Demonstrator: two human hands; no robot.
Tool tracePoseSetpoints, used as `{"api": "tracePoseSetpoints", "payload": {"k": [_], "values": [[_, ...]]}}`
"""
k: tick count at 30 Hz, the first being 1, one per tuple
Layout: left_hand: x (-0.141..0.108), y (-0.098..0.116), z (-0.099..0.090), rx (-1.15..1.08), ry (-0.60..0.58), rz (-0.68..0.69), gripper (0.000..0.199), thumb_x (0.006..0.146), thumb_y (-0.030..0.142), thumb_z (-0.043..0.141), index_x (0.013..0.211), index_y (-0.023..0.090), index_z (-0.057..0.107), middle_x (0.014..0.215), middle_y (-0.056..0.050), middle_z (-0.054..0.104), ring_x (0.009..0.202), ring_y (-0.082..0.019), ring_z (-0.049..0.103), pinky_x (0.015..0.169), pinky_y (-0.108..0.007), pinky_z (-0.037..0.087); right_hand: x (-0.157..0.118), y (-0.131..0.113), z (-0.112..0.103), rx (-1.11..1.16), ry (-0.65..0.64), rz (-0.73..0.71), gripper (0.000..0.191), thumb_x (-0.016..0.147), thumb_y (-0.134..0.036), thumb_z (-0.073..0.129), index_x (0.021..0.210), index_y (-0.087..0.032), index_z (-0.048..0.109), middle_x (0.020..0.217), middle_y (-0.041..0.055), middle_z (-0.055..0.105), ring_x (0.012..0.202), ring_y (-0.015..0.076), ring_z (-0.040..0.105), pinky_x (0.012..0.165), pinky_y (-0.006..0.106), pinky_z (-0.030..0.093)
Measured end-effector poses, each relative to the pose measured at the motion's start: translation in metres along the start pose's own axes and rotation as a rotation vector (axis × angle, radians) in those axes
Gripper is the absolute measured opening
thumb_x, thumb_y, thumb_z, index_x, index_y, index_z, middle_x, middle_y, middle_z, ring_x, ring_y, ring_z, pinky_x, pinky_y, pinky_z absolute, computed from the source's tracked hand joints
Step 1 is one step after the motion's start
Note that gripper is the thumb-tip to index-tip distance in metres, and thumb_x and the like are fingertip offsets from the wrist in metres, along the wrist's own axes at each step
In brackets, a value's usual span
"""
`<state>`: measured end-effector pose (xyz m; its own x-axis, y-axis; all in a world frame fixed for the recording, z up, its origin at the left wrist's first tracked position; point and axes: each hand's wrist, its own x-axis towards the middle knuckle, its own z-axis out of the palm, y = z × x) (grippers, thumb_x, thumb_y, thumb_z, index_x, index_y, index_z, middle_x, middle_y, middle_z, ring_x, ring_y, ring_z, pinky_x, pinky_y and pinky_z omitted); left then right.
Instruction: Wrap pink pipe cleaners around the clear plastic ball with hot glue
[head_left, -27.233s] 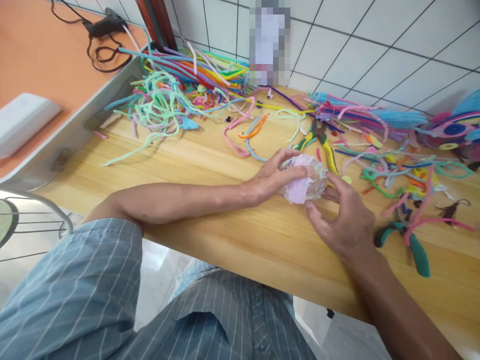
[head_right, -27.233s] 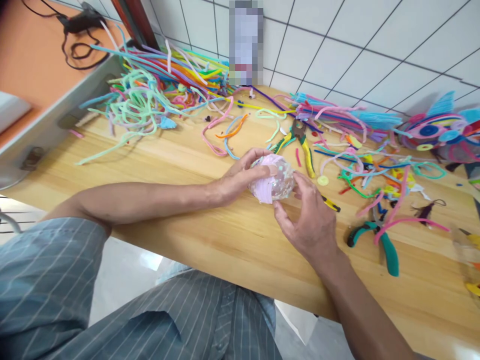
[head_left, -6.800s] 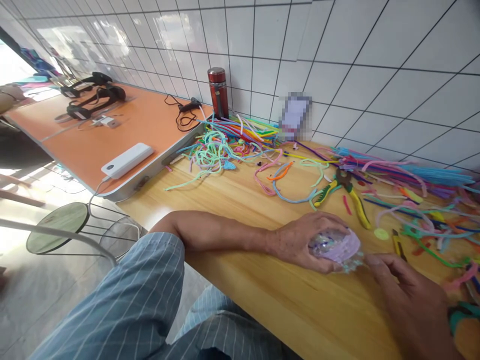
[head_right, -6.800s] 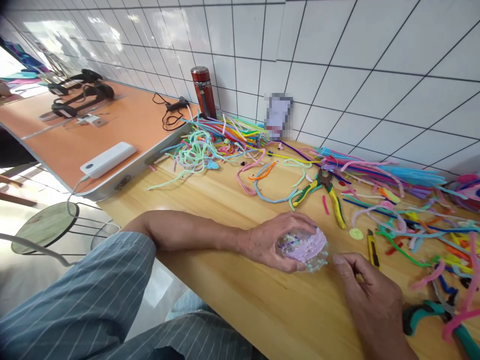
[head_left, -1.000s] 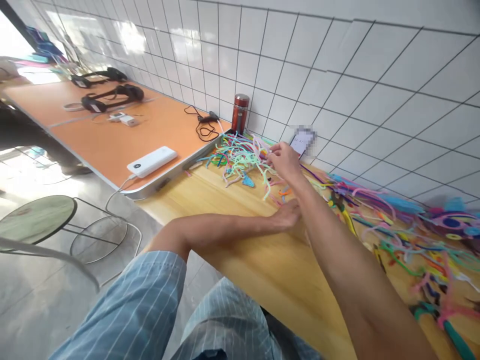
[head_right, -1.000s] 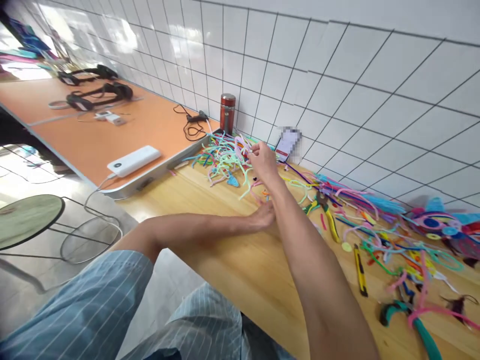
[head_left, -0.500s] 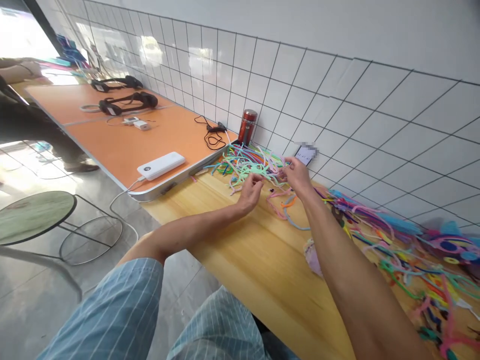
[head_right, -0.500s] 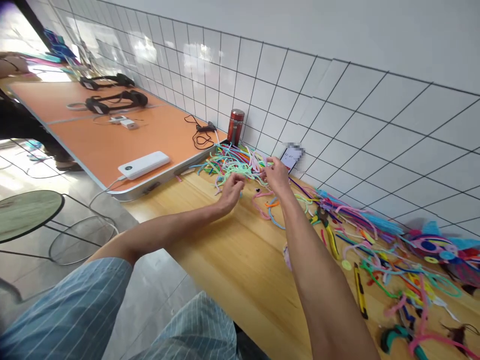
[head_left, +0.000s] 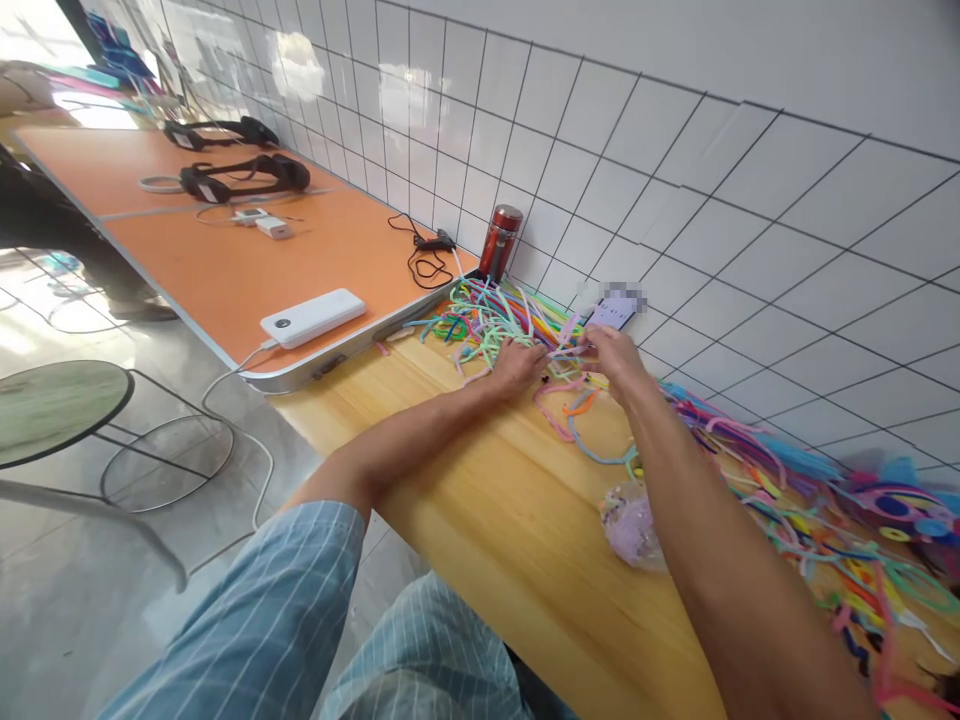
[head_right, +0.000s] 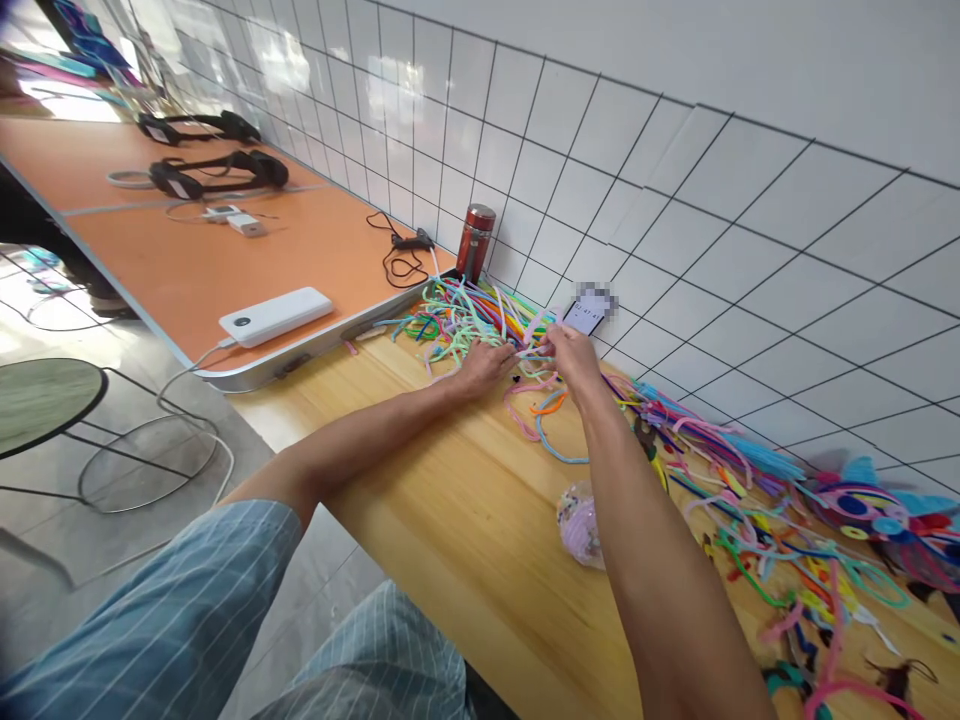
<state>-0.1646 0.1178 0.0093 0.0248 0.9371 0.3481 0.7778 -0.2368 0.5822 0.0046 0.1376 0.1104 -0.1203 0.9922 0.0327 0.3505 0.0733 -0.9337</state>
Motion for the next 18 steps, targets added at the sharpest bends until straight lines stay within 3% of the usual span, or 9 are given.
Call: {"api": "tracePoseSetpoints", "payload": {"k": [4, 8, 11, 14, 18], "values": [[0.0, -0.012, 0.0, 0.033, -0.025, -0.049, 0.033, 0.106, 0.043, 0.063, 0.124, 0.016, 0.071, 0.126, -0.01, 0.074, 0.117, -0.024, 0.071, 0.108, -0.05, 0.058, 0.004, -0.006, -0.022, 0.097, 0.109, -0.029, 0.026, 0.092, -0.045, 0.067, 0.079, -0.023, 0.064, 0.087, 0.0037, 0.077, 0.078, 0.0178, 0.073, 0.063, 0.028, 0.063], [-0.001, -0.015, -0.002, 0.007, -0.005, -0.089, 0.031, 0.11, 0.034, 0.05, 0.112, 0.018, 0.076, 0.109, -0.013, 0.079, 0.116, -0.027, 0.071, 0.113, -0.048, 0.049, 0.001, -0.02, -0.056, 0.19, 0.192, -0.077, 0.028, 0.098, -0.046, 0.061, 0.082, -0.023, 0.064, 0.095, 0.0064, 0.08, 0.082, 0.018, 0.078, 0.065, 0.027, 0.064], [0.0, -0.009, -0.007, -0.049, 0.016, -0.109, 0.031, 0.106, 0.035, 0.054, 0.125, 0.02, 0.074, 0.114, -0.015, 0.081, 0.121, -0.029, 0.07, 0.114, -0.043, 0.046, -0.008, -0.027, -0.084, 0.227, 0.22, -0.111, 0.029, 0.098, -0.047, 0.064, 0.083, -0.023, 0.065, 0.089, 0.007, 0.079, 0.077, 0.0179, 0.079, 0.061, 0.025, 0.063], [0.005, -0.001, -0.023, -0.127, -0.01, -0.108, 0.045, 0.104, 0.04, 0.056, 0.142, 0.019, 0.067, 0.131, -0.017, 0.078, 0.133, -0.031, 0.067, 0.116, -0.044, 0.046, -0.024, -0.029, -0.105, 0.241, 0.206, -0.107, 0.029, 0.1, -0.046, 0.064, 0.086, -0.022, 0.069, 0.09, 0.0076, 0.081, 0.075, 0.0166, 0.079, 0.061, 0.024, 0.063], [0.014, 0.005, -0.065, -0.209, -0.102, -0.051, 0.047, 0.106, 0.046, 0.051, 0.14, 0.02, 0.07, 0.144, -0.013, 0.074, 0.146, -0.028, 0.061, 0.119, -0.037, 0.046, -0.05, -0.027, -0.123, 0.283, 0.158, -0.055, 0.021, 0.1, -0.038, 0.064, 0.092, -0.02, 0.073, 0.093, 0.0077, 0.082, 0.075, 0.0161, 0.079, 0.06, 0.024, 0.065]]}}
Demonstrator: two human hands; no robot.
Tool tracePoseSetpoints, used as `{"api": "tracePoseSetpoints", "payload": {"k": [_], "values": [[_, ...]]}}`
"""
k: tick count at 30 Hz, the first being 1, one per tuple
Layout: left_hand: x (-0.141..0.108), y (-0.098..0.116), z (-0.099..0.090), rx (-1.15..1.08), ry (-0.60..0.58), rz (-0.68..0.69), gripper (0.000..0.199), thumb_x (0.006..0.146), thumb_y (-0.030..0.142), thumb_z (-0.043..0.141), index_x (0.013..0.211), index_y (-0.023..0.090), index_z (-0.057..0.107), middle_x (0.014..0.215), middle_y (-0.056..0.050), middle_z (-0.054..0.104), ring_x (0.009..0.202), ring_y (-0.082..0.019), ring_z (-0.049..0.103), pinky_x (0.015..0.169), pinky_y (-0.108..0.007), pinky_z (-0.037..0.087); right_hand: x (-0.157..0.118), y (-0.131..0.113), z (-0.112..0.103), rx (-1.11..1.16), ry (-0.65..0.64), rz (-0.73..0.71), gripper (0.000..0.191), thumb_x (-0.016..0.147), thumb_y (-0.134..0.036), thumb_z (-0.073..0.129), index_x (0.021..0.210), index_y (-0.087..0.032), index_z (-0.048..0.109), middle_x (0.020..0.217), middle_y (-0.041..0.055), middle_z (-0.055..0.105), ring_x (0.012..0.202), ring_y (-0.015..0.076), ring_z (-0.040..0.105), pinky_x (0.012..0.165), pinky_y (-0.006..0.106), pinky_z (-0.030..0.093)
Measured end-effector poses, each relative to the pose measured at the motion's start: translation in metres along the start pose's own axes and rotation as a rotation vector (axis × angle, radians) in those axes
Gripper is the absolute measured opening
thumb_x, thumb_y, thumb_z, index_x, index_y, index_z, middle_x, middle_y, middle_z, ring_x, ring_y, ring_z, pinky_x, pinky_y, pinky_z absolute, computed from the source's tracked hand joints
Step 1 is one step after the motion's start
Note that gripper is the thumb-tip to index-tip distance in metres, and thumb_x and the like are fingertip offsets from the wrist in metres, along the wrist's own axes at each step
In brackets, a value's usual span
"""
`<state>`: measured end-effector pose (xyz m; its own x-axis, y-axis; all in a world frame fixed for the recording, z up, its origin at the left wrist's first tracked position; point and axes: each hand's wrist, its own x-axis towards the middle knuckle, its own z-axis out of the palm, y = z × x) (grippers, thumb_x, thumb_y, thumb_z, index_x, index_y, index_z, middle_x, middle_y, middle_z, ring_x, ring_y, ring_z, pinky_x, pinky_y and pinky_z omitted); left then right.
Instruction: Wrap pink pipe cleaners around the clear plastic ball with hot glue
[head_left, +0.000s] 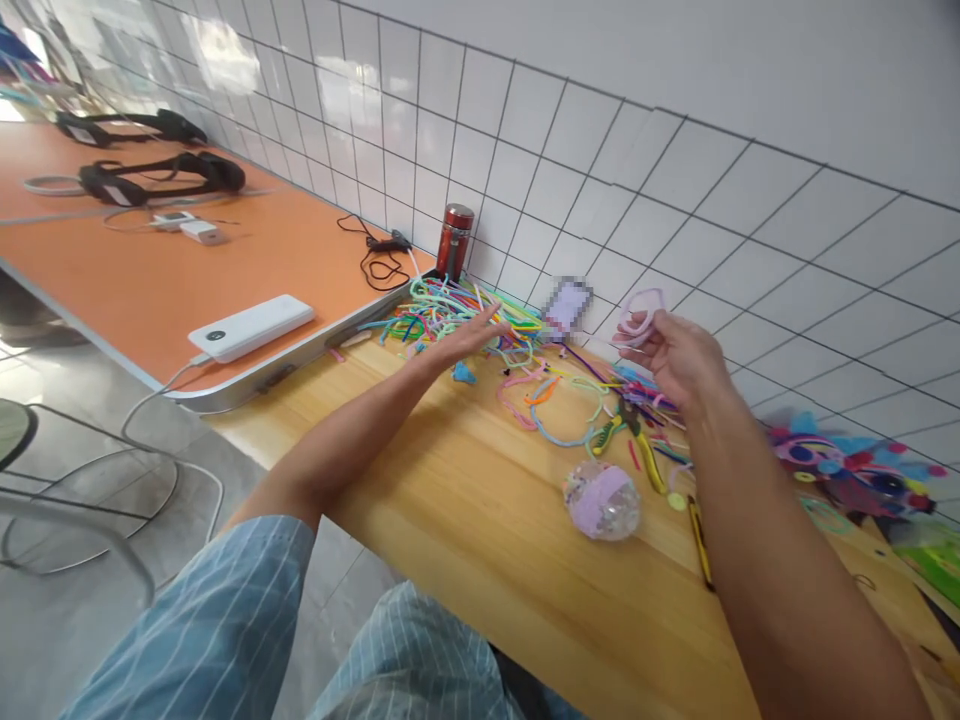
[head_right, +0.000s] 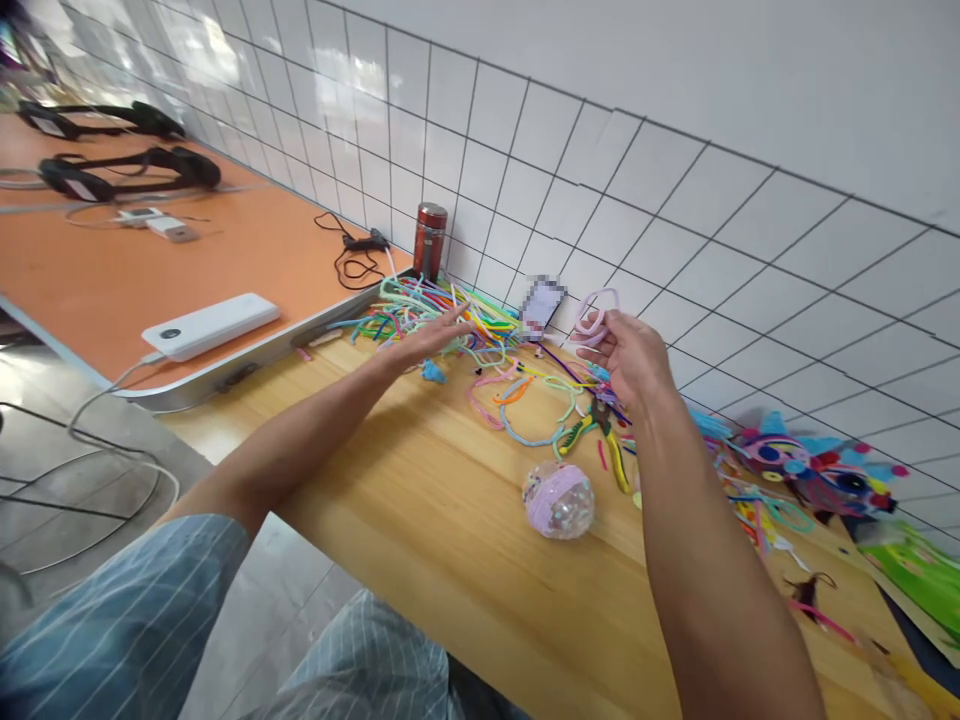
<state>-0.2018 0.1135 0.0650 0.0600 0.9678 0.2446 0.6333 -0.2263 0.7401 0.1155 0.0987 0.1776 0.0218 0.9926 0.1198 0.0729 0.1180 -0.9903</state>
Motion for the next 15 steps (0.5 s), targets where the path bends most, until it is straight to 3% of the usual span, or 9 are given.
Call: {"api": "tracePoseSetpoints", "payload": {"k": [3, 7, 11, 13, 15], "values": [[0.004, 0.008, -0.03, 0.021, -0.045, -0.002, 0.041, 0.099, 0.045, 0.064, 0.132, 0.026, 0.076, 0.144, -0.009, 0.076, 0.142, -0.028, 0.064, 0.117, -0.035, 0.048, -0.019, -0.001, -0.01, 0.013, -0.041, 0.036, 0.014, 0.096, -0.031, 0.067, 0.096, -0.019, 0.074, 0.097, 0.0086, 0.083, 0.078, 0.0176, 0.079, 0.062, 0.027, 0.066], [0.007, 0.024, -0.052, 0.17, 0.024, -0.118, 0.029, 0.082, 0.039, 0.085, 0.102, 0.018, 0.083, 0.11, -0.015, 0.084, 0.127, -0.04, 0.07, 0.113, -0.048, 0.049, -0.042, -0.003, -0.021, 0.037, -0.077, 0.093, 0.015, 0.093, -0.029, 0.065, 0.097, -0.019, 0.075, 0.097, 0.01, 0.083, 0.081, 0.0199, 0.081, 0.07, 0.031, 0.069], [-0.001, 0.064, -0.062, 0.273, 0.074, -0.144, 0.033, 0.083, 0.046, 0.086, 0.083, 0.013, 0.08, 0.081, -0.014, 0.078, 0.112, -0.039, 0.072, 0.107, -0.05, 0.05, -0.062, -0.01, -0.032, 0.097, -0.101, 0.129, 0.021, 0.092, -0.029, 0.06, 0.102, -0.019, 0.076, 0.095, 0.0102, 0.082, 0.088, 0.0214, 0.082, 0.083, 0.036, 0.069], [-0.01, 0.093, -0.06, 0.248, 0.089, -0.063, 0.035, 0.093, 0.051, 0.074, 0.094, 0.017, 0.082, 0.087, -0.011, 0.079, 0.106, -0.032, 0.074, 0.104, -0.045, 0.052, -0.072, -0.015, -0.036, 0.098, -0.135, 0.116, 0.019, 0.089, -0.029, 0.064, 0.102, -0.021, 0.075, 0.097, 0.0092, 0.081, 0.093, 0.0232, 0.082, 0.091, 0.04, 0.069], [-0.021, 0.123, -0.051, -0.006, 0.033, 0.188, 0.036, 0.101, 0.048, 0.065, 0.111, 0.019, 0.082, 0.105, -0.008, 0.082, 0.103, -0.025, 0.075, 0.099, -0.038, 0.054, -0.082, -0.02, -0.036, 0.068, -0.182, 0.104, 0.019, 0.083, -0.027, 0.07, 0.101, -0.023, 0.074, 0.101, 0.0081, 0.082, 0.098, 0.0242, 0.082, 0.097, 0.043, 0.067]]}}
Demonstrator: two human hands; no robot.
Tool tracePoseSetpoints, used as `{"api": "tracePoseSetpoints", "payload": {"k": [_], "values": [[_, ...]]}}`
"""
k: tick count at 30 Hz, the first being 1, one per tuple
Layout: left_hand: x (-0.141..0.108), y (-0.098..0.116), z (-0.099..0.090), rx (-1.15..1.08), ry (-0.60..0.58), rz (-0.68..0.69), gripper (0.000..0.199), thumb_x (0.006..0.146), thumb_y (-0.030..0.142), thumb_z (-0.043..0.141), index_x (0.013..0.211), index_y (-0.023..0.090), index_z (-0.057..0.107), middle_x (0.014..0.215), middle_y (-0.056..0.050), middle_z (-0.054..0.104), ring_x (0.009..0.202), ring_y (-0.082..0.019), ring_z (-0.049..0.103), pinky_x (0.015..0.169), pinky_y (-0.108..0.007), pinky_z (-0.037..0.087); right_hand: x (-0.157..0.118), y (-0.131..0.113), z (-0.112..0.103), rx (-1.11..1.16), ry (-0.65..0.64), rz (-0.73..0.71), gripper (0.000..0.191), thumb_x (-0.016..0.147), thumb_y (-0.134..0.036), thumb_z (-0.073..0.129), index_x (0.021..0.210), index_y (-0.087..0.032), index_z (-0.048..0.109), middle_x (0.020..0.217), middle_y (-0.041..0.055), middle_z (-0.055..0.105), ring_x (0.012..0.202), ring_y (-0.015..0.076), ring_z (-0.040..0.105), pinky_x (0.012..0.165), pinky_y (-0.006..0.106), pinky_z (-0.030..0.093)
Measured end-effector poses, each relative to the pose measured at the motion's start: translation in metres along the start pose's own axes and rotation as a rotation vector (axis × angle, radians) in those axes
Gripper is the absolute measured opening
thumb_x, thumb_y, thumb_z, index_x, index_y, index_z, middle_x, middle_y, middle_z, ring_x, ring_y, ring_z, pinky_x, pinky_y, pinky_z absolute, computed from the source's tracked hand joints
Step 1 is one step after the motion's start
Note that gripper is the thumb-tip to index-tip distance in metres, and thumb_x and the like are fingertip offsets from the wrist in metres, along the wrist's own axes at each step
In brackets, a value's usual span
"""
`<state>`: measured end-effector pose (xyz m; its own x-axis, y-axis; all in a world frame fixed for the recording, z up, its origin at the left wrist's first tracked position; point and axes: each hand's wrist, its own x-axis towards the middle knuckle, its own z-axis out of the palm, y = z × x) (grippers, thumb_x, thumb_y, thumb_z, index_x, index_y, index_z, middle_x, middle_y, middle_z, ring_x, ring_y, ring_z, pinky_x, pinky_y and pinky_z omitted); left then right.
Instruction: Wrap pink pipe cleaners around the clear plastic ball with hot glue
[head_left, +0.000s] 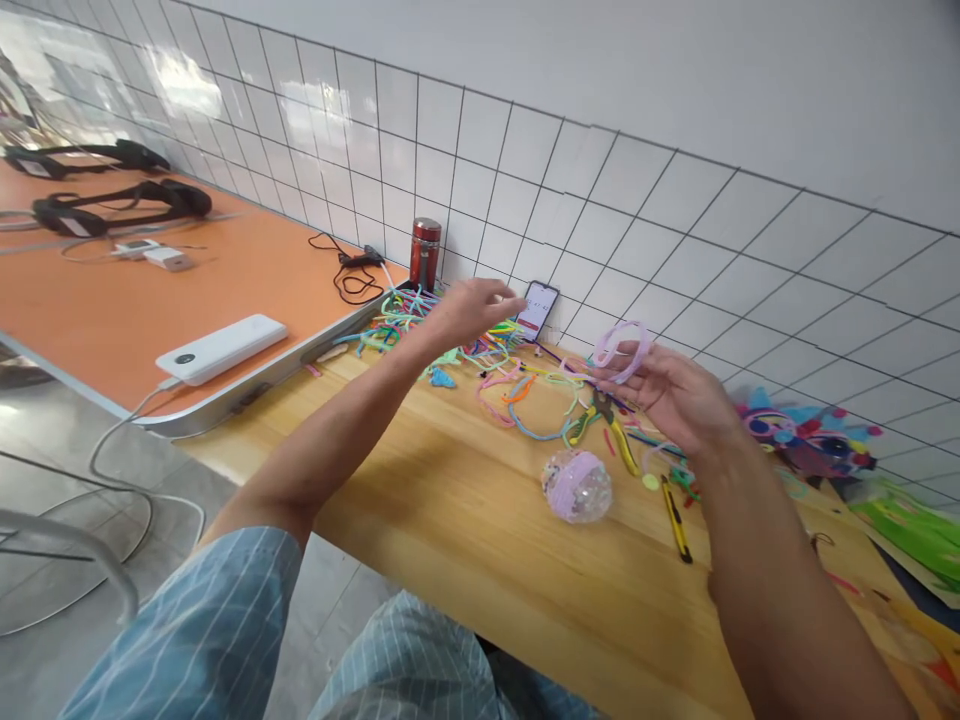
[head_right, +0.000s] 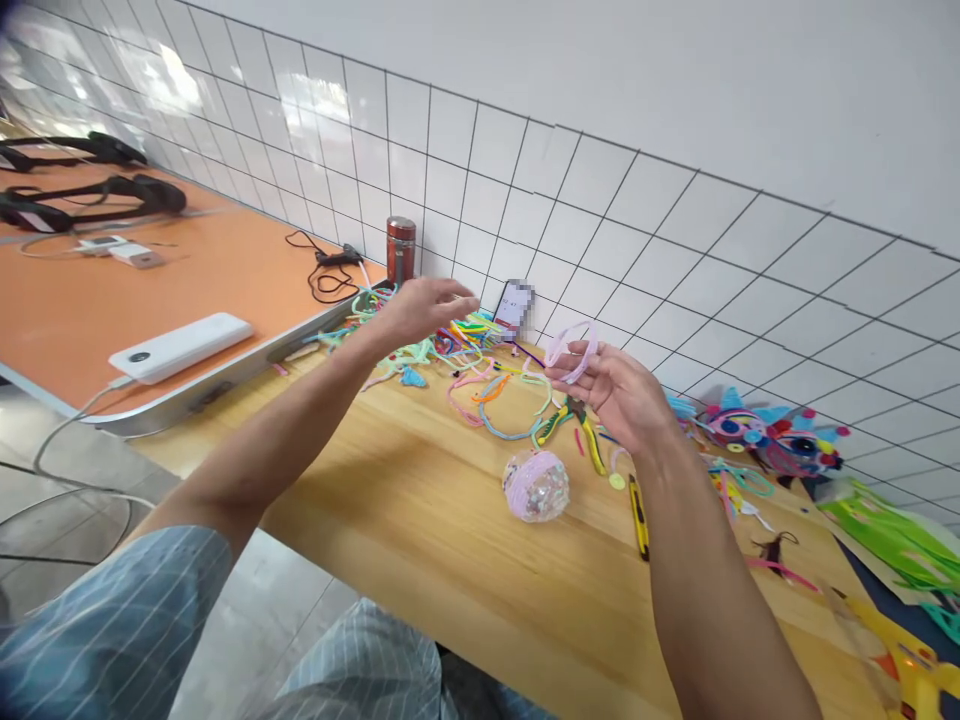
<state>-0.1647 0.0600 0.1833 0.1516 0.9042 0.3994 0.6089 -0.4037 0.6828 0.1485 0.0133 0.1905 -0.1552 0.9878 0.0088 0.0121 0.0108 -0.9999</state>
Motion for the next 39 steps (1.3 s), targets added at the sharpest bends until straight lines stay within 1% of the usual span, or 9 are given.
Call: {"api": "tracePoseSetpoints", "payload": {"k": [4, 10, 16, 18, 21, 24, 30, 35, 39], "values": [[-0.002, 0.044, 0.04, -0.546, -0.17, 0.153, 0.044, 0.096, 0.044, 0.072, 0.133, 0.02, 0.074, 0.126, -0.008, 0.079, 0.108, -0.022, 0.075, 0.093, -0.032, 0.057, -0.017, -0.005, 0.005, -0.084, -0.049, -0.027, 0.023, 0.076, -0.027, 0.081, 0.098, -0.024, 0.077, 0.106, 0.0069, 0.082, 0.097, 0.0216, 0.08, 0.096, 0.038, 0.066], [-0.001, 0.063, 0.098, -1.042, -0.481, 0.028, 0.03, 0.09, 0.041, 0.082, 0.095, 0.014, 0.071, 0.088, -0.005, 0.076, 0.079, -0.012, 0.069, 0.083, -0.029, 0.056, -0.036, -0.001, -0.01, -0.165, 0.03, -0.098, 0.027, 0.074, -0.041, 0.09, 0.092, -0.025, 0.078, 0.096, 0.0046, 0.08, 0.085, 0.0188, 0.076, 0.085, 0.034, 0.065], [-0.021, 0.081, 0.116, -1.407, -0.561, -0.087, 0.037, 0.084, 0.047, 0.087, 0.087, 0.019, 0.062, 0.067, 0.004, 0.06, 0.069, -0.015, 0.072, 0.075, -0.031, 0.06, -0.057, 0.011, -0.036, -0.245, 0.091, -0.113, 0.035, 0.074, -0.055, 0.089, 0.086, -0.024, 0.076, 0.075, 0.0011, 0.071, 0.069, 0.0168, 0.068, 0.066, 0.031, 0.062], [-0.027, 0.083, 0.118, -1.393, -0.581, -0.105, 0.037, 0.082, 0.048, 0.087, 0.086, 0.019, 0.064, 0.059, 0.007, 0.051, 0.056, -0.011, 0.062, 0.063, -0.027, 0.056, -0.063, 0.014, -0.042, -0.234, 0.148, -0.119, 0.037, 0.072, -0.056, 0.09, 0.082, -0.025, 0.074, 0.069, -0.0005, 0.067, 0.064, 0.016, 0.064, 0.059, 0.029, 0.057], [-0.032, 0.08, 0.117, -1.273, -0.583, -0.096, 0.037, 0.082, 0.049, 0.085, 0.083, 0.018, 0.066, 0.053, 0.009, 0.043, 0.043, -0.005, 0.039, 0.044, -0.021, 0.034, -0.069, 0.019, -0.051, -0.212, 0.236, -0.177, 0.031, 0.072, -0.052, 0.089, 0.074, -0.026, 0.072, 0.064, -0.0017, 0.062, 0.061, 0.0146, 0.057, 0.056, 0.028, 0.052], [-0.034, 0.075, 0.113, -1.057, -0.573, -0.074, 0.038, 0.085, 0.052, 0.081, 0.082, 0.017, 0.068, 0.052, 0.01, 0.035, 0.043, -0.004, 0.027, 0.043, -0.02, 0.022, -0.073, 0.025, -0.062, -0.215, 0.307, -0.235, 0.027, 0.072, -0.047, 0.089, 0.069, -0.028, 0.071, 0.063, -0.002, 0.059, 0.06, 0.0141, 0.054, 0.057, 0.029, 0.049], [-0.032, 0.071, 0.094, -0.583, -0.477, 0.033, 0.044, 0.086, 0.061, 0.075, 0.089, 0.017, 0.076, 0.068, 0.005, 0.049, 0.055, -0.007, 0.037, 0.047, -0.021, 0.032, -0.075, 0.033, -0.077, -0.375, 0.394, -0.264, 0.017, 0.076, -0.045, 0.084, 0.082, -0.03, 0.079, 0.068, -0.0018, 0.064, 0.065, 0.0171, 0.058, 0.062, 0.031, 0.05], [-0.026, 0.06, 0.091, -0.548, -0.501, 0.053, 0.04, 0.089, 0.058, 0.072, 0.089, 0.018, 0.074, 0.072, 0.003, 0.055, 0.063, -0.009, 0.047, 0.054, -0.021, 0.037, -0.071, 0.036, -0.082, -0.529, 0.415, -0.279, 0.018, 0.081, -0.046, 0.082, 0.089, -0.03, 0.08, 0.086, 0.002, 0.076, 0.079, 0.02, 0.067, 0.069, 0.032, 0.054], [-0.018, 0.048, 0.099, -0.604, -0.484, -0.003, 0.042, 0.084, 0.058, 0.076, 0.078, 0.018, 0.066, 0.065, 0.005, 0.05, 0.058, -0.008, 0.046, 0.054, -0.021, 0.037, -0.067, 0.036, -0.09, -0.629, 0.464, -0.322, 0.02, 0.084, -0.047, 0.078, 0.089, -0.028, 0.079, 0.08, 0.0015, 0.074, 0.074, 0.0197, 0.065, 0.067, 0.032, 0.051]]}}
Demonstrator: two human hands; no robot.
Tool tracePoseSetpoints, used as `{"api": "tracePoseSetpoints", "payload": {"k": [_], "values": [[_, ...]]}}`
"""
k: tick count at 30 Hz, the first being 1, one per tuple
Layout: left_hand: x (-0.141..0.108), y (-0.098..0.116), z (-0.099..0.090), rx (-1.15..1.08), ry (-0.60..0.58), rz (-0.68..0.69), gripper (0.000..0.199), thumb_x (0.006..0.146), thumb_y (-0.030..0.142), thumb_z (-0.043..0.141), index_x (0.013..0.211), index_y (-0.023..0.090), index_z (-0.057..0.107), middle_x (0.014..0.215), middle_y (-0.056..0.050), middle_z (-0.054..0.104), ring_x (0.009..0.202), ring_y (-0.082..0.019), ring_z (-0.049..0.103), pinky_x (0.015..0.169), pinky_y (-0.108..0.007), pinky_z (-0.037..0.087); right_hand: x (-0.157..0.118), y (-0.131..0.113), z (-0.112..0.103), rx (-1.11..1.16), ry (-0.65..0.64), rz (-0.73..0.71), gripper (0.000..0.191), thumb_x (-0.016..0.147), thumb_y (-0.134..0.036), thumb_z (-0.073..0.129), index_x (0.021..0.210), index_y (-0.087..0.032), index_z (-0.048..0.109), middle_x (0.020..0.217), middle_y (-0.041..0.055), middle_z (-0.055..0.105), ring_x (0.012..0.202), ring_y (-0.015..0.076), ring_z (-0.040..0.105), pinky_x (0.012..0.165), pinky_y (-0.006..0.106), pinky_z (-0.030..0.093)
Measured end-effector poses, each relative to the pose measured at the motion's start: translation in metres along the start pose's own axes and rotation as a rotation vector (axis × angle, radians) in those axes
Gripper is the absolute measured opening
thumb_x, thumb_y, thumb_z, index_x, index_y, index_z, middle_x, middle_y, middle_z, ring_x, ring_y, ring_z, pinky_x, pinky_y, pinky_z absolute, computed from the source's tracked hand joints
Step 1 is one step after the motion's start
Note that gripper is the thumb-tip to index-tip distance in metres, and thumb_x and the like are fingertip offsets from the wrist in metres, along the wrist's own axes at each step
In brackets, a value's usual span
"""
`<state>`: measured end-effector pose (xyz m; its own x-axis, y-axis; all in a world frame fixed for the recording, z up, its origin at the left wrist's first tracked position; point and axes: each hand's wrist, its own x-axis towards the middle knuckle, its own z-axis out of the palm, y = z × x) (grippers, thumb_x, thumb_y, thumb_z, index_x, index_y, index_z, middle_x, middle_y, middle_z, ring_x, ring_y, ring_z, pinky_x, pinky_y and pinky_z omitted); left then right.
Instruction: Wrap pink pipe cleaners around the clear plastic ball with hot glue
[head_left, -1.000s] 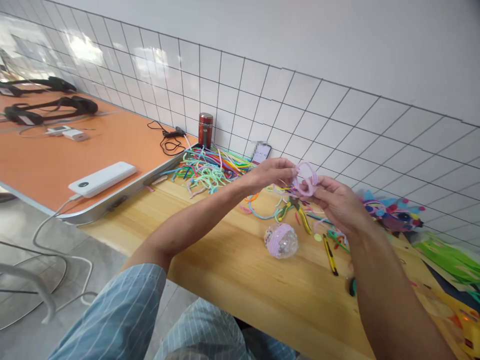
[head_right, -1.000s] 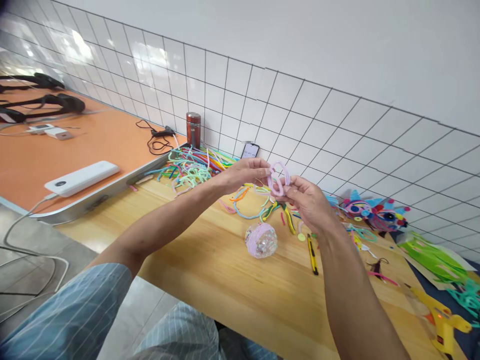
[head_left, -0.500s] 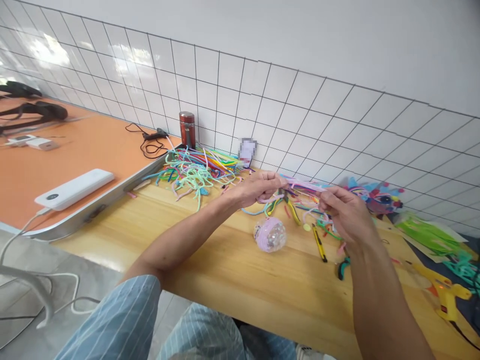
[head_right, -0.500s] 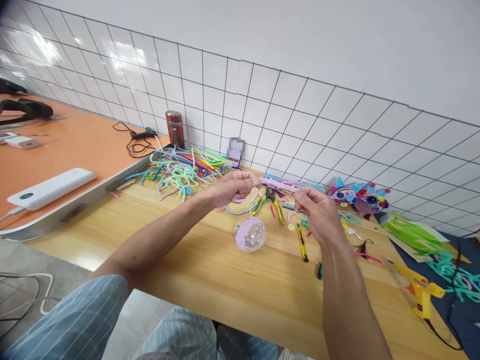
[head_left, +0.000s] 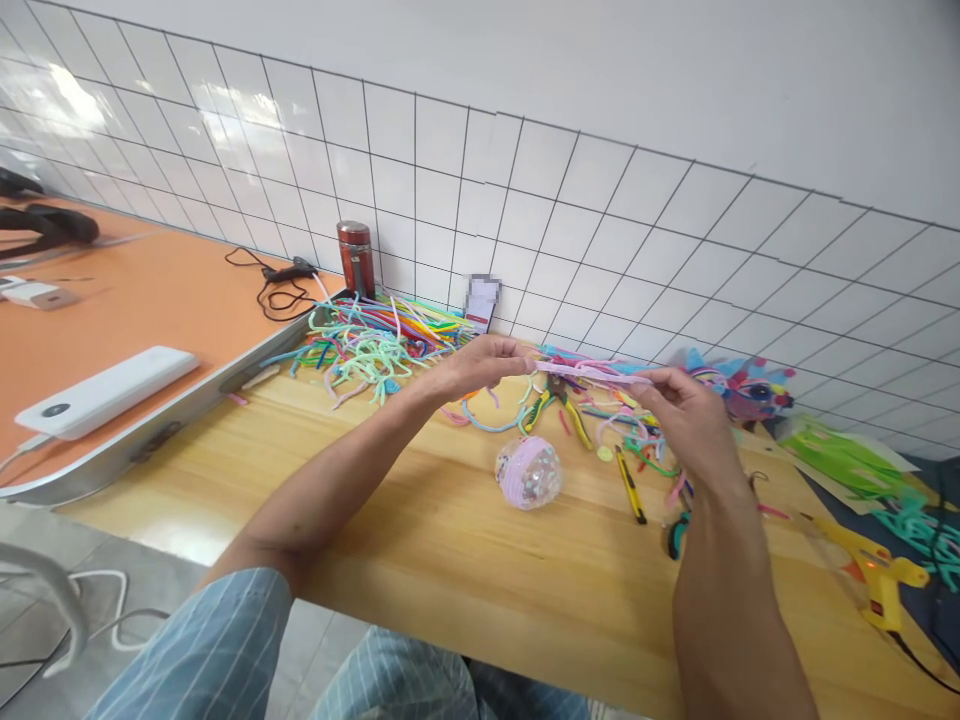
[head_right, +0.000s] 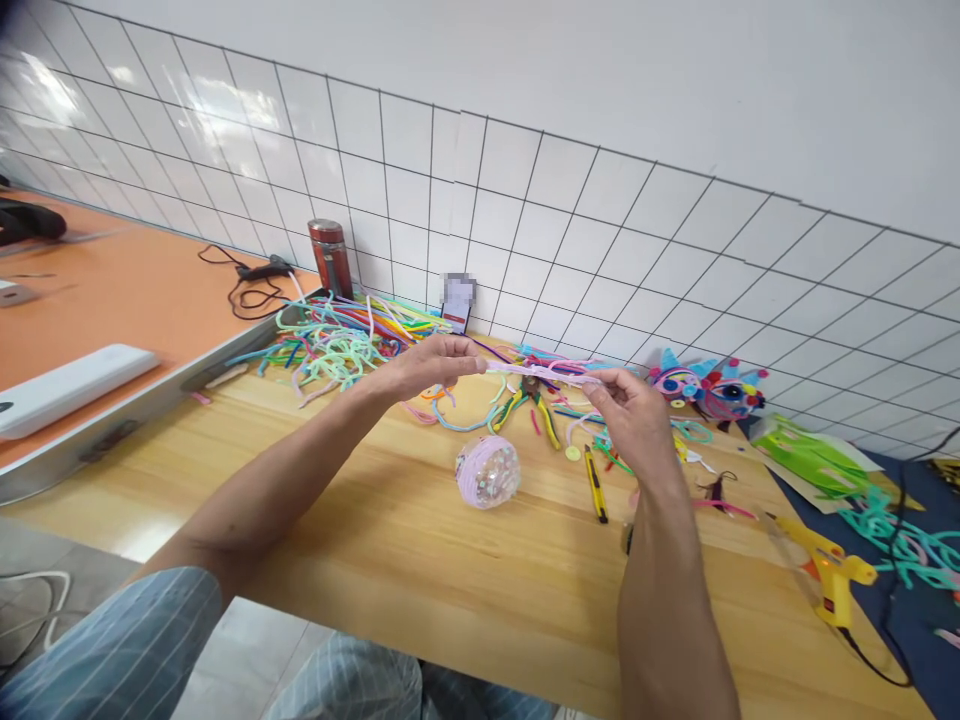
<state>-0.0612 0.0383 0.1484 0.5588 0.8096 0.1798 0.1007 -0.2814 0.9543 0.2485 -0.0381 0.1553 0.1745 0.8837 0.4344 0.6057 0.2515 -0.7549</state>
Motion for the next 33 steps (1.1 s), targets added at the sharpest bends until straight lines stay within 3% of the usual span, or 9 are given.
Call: {"api": "tracePoseSetpoints", "payload": {"k": [6, 11, 17, 22, 24, 28, 31, 33], "values": [[0.009, -0.015, 0.0, 0.016, 0.023, -0.088, 0.042, 0.082, 0.058, 0.079, 0.087, 0.017, 0.072, 0.058, 0.009, 0.04, 0.048, -0.005, 0.029, 0.047, -0.023, 0.018, 0.007, 0.003, -0.007, -0.096, 0.099, -0.03, 0.024, 0.082, -0.048, 0.076, 0.083, -0.024, 0.078, 0.075, 0.0018, 0.074, 0.07, 0.0198, 0.063, 0.066, 0.033, 0.049], [0.009, -0.015, 0.008, 0.023, -0.04, -0.107, 0.052, 0.08, 0.066, 0.079, 0.092, 0.015, 0.079, 0.057, 0.009, 0.039, 0.049, -0.006, 0.029, 0.047, -0.024, 0.018, 0.007, 0.006, -0.013, -0.128, 0.122, -0.03, 0.027, 0.082, -0.05, 0.075, 0.084, -0.023, 0.08, 0.078, 0.0024, 0.075, 0.071, 0.0211, 0.063, 0.068, 0.035, 0.048], [0.004, -0.011, 0.011, -0.085, -0.224, -0.108, 0.049, 0.079, 0.062, 0.083, 0.092, 0.015, 0.081, 0.056, 0.008, 0.04, 0.049, -0.005, 0.026, 0.047, -0.023, 0.017, 0.005, 0.009, -0.022, -0.154, 0.173, -0.062, 0.019, 0.086, -0.044, 0.076, 0.086, -0.026, 0.081, 0.084, 0.0017, 0.076, 0.078, 0.0219, 0.065, 0.076, 0.037, 0.048], [0.009, -0.023, 0.003, -0.178, -0.244, -0.089, 0.048, 0.085, 0.061, 0.078, 0.1, 0.016, 0.082, 0.055, 0.009, 0.034, 0.049, -0.006, 0.025, 0.047, -0.022, 0.019, 0.0, 0.005, -0.027, -0.18, 0.124, -0.101, 0.023, 0.087, -0.048, 0.073, 0.094, -0.027, 0.08, 0.092, 0.0042, 0.079, 0.08, 0.0236, 0.067, 0.075, 0.039, 0.051], [0.011, -0.024, 0.003, -0.187, -0.263, -0.066, 0.049, 0.086, 0.061, 0.078, 0.104, 0.015, 0.082, 0.058, 0.007, 0.042, 0.05, -0.006, 0.034, 0.049, -0.022, 0.027, -0.002, 0.003, -0.029, -0.185, 0.123, -0.087, 0.025, 0.087, -0.048, 0.073, 0.097, -0.026, 0.077, 0.091, 0.004, 0.079, 0.077, 0.0229, 0.067, 0.072, 0.038, 0.052], [0.007, -0.015, 0.01, -0.091, -0.267, -0.035, 0.061, 0.088, 0.073, 0.07, 0.107, 0.016, 0.081, 0.089, -0.006, 0.073, 0.08, -0.015, 0.067, 0.073, -0.027, 0.052, -0.008, -0.007, -0.027, -0.259, 0.092, -0.221, 0.019, 0.09, -0.045, 0.072, 0.09, -0.026, 0.073, 0.087, 0.0037, 0.075, 0.079, 0.0236, 0.068, 0.075, 0.04, 0.054], [-0.001, -0.003, 0.017, -0.056, -0.241, 0.011, 0.063, 0.093, 0.076, 0.064, 0.12, 0.021, 0.079, 0.123, -0.01, 0.078, 0.108, -0.021, 0.071, 0.092, -0.033, 0.055, -0.015, -0.019, -0.02, -0.318, 0.069, -0.42, 0.012, 0.096, -0.036, 0.07, 0.091, -0.027, 0.075, 0.092, 0.0042, 0.076, 0.086, 0.0239, 0.07, 0.079, 0.04, 0.055], [-0.008, 0.007, 0.022, -0.049, -0.222, 0.066, 0.057, 0.096, 0.071, 0.063, 0.126, 0.024, 0.078, 0.133, -0.009, 0.076, 0.118, -0.023, 0.069, 0.098, -0.034, 0.053, -0.021, -0.028, -0.014, -0.331, 0.065, -0.509, 0.009, 0.098, -0.031, 0.069, 0.094, -0.027, 0.076, 0.095, 0.0041, 0.076, 0.091, 0.024, 0.072, 0.083, 0.041, 0.056]]}}
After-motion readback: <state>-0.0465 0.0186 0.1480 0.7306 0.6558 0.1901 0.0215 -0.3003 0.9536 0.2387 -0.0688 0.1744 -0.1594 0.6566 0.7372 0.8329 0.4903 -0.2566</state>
